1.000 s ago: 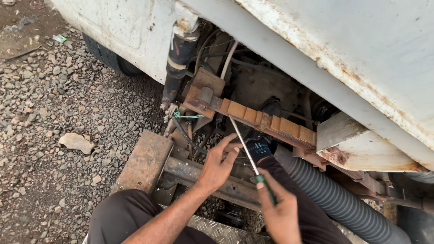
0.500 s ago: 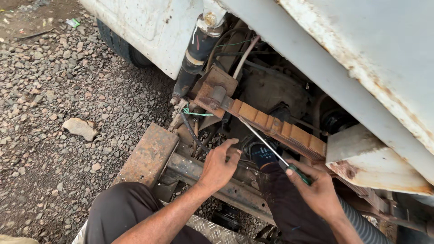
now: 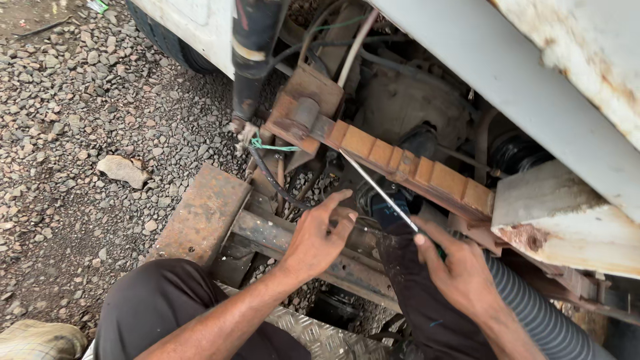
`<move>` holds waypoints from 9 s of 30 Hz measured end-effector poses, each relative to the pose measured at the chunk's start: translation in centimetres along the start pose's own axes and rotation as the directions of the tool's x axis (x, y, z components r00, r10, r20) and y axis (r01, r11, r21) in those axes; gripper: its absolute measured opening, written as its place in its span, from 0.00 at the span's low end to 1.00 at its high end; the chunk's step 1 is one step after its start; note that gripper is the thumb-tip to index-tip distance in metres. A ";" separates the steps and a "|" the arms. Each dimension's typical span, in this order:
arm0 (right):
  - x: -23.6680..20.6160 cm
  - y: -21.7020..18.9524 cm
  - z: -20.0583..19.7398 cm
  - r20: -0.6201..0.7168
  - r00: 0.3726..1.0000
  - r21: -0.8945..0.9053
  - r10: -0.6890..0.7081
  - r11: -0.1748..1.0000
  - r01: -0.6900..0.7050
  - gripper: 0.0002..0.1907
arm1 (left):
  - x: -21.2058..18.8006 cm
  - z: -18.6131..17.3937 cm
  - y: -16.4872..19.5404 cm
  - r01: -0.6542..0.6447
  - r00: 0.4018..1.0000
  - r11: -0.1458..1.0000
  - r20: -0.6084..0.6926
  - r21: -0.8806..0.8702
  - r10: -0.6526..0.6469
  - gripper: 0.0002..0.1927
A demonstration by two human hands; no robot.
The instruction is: The person uses a screwdriver to pry and adjust a rusty metal leaf spring assembly under a vehicle. They repeatedly insert the tool between the spring leaves and apply leverage to shift the components.
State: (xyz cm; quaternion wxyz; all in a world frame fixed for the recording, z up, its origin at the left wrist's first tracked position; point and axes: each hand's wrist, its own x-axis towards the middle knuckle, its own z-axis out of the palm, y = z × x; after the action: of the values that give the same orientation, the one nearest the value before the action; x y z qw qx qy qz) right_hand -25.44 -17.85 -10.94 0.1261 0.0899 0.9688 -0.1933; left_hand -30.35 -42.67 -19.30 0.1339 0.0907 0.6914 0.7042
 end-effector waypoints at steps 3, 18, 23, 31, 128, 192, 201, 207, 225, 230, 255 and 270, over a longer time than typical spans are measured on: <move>-0.1 0.3 -0.6 -0.030 0.999 -0.057 -0.040 0.998 0.038 0.23 | 0.1 0.0 -0.7 0.108 0.994 0.993 -0.011 0.051 -0.107 0.26; 0.7 -5.9 -0.5 -0.057 0.995 -0.138 -0.077 0.988 0.068 0.22 | 0.0 -2.6 -0.7 0.124 0.989 0.991 -0.082 0.050 -0.120 0.24; -0.1 -5.8 -1.5 -0.059 0.984 0.056 -0.166 0.984 0.170 0.19 | -0.3 -4.2 -1.3 0.045 0.992 0.999 -0.121 -0.027 -0.048 0.25; -0.7 -4.9 -0.3 -0.024 0.997 0.012 0.071 0.997 -0.071 0.21 | -0.5 -3.6 -0.9 0.078 0.988 0.997 -0.134 -0.005 -0.078 0.23; -3.5 -16.8 6.1 -0.141 0.912 -0.079 -0.385 0.923 0.377 0.22 | -1.4 -3.7 -1.2 -0.085 0.936 0.983 -0.350 -0.163 0.023 0.10; -6.0 -18.0 16.3 0.065 0.937 0.854 0.342 0.467 -0.230 0.22 | -0.2 -3.4 -4.9 0.104 0.881 0.897 -0.379 -0.430 -0.284 0.21; -9.4 -18.4 13.9 -0.418 0.908 0.669 0.046 0.692 0.273 0.25 | -0.2 -4.9 -3.7 -0.075 0.887 0.879 -0.434 -0.471 -0.156 0.22; -8.1 -19.4 13.5 -0.675 0.722 0.295 -0.149 0.843 0.450 0.14 | -0.8 -5.2 -2.5 -0.180 0.892 0.886 -0.450 -0.427 -0.035 0.21; -5.4 -23.8 9.3 -0.701 0.710 0.446 0.072 0.821 0.357 0.11 | 0.4 -6.4 -2.7 -0.021 0.902 0.797 -0.355 -0.603 -0.246 0.27; -5.9 -23.6 8.7 -0.744 0.665 0.424 0.057 0.810 0.405 0.12 | 0.1 -6.3 -3.1 -0.025 0.903 0.823 -0.366 -0.567 -0.224 0.26; -4.6 -22.2 9.4 -0.673 0.721 0.551 0.166 0.763 0.338 0.13 | 0.2 -5.8 -3.9 -0.026 0.910 0.821 -0.354 -0.570 -0.217 0.27; -4.8 -21.9 9.8 -0.720 0.687 0.524 0.095 0.724 0.449 0.14 | 0.3 -5.4 -4.4 -0.016 0.908 0.825 -0.355 -0.565 -0.225 0.24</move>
State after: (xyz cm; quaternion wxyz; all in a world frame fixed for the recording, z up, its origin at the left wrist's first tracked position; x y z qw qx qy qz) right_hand -23.70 -42.27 -10.68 -0.3150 0.0937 0.8087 -0.4879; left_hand -32.06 -47.67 -23.82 0.0470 -0.1389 0.4731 0.8687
